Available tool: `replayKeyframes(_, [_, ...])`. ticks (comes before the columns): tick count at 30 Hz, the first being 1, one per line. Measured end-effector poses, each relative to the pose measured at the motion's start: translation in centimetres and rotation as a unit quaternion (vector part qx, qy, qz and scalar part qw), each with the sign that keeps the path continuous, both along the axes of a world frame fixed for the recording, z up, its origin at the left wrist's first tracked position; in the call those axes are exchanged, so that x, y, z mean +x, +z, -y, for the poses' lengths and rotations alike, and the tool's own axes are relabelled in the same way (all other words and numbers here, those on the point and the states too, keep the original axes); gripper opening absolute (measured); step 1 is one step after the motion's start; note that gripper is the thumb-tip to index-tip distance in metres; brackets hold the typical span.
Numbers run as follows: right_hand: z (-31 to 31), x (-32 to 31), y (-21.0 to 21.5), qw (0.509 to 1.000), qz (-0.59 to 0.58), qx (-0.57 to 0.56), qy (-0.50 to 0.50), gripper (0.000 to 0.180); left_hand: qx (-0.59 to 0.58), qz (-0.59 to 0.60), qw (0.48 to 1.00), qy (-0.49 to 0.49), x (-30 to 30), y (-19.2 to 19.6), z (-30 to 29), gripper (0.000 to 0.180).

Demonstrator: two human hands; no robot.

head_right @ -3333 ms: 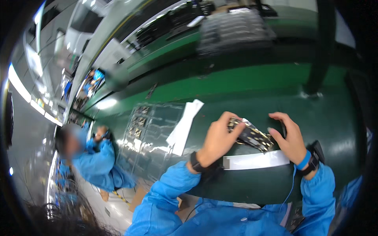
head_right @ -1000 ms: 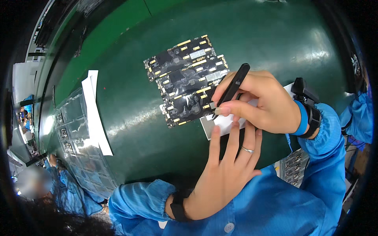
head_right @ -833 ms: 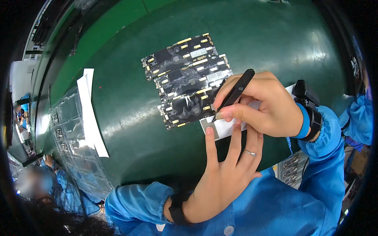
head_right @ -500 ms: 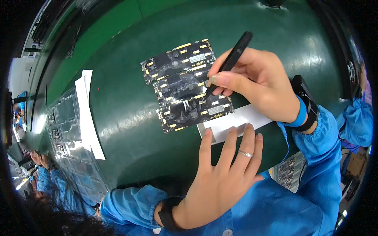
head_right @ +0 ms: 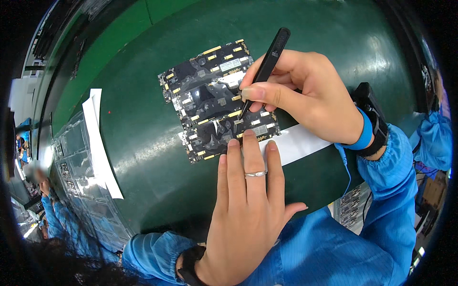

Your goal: The person processes electronic circuit boards on an assembly line by manipulating electronic components with tweezers.

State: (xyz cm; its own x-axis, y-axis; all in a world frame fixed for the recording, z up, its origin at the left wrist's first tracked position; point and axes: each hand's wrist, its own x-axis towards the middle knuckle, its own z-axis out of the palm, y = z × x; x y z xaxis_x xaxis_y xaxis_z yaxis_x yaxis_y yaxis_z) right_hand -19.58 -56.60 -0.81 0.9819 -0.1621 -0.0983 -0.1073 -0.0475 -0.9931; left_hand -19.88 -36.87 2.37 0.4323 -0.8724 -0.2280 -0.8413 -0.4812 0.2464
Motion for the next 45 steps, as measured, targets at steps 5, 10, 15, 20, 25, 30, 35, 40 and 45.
replayKeyframes(5, [0.0,-0.2,-0.1,1.000,0.005,-0.020,0.002,0.018,-0.031,-0.010,0.999,0.029,-0.5,-0.6,-0.1,0.096])
replayKeyframes(10, [-0.2,-0.3,0.0,1.000,0.014,-0.020,-0.013,0.018,-0.026,0.000,0.999,0.024,-0.6,-0.4,-0.1,0.095])
replayKeyframes(15, [-0.3,-0.2,-0.3,1.000,0.008,-0.024,-0.008,0.018,-0.022,0.004,1.000,0.022,-0.5,-0.5,-0.1,0.095])
replayKeyframes(20, [-0.2,-0.3,0.0,1.000,0.010,-0.018,-0.007,0.019,-0.065,-0.053,0.996,0.043,0.3,0.0,-0.1,0.092])
replayKeyframes(25, [0.1,-0.3,0.0,0.997,0.028,-0.076,0.019,0.016,-0.092,0.145,0.985,0.026,0.6,-4.0,-0.6,0.093])
replayKeyframes(30, [0.3,-1.2,1.3,0.983,0.111,-0.140,0.036,0.016,-0.124,0.077,0.988,0.060,0.5,-2.5,-0.4,0.093])
replayKeyframes(35, [-0.1,-1.9,0.6,0.981,0.117,-0.140,0.064,0.014,0.015,-0.038,0.999,-0.015,-1.2,2.2,-1.6,0.082])
replayKeyframes(40, [-1.1,-2.3,0.0,0.975,0.128,-0.148,0.100,0.016,-0.034,0.064,0.997,-0.005,-3.7,0.0,-1.5,0.042])
replayKeyframes(45, [-0.8,-2.5,-0.5,0.976,0.111,-0.156,0.102,0.016,-0.040,0.035,0.999,0.001,-2.9,0.3,-1.1,0.039])
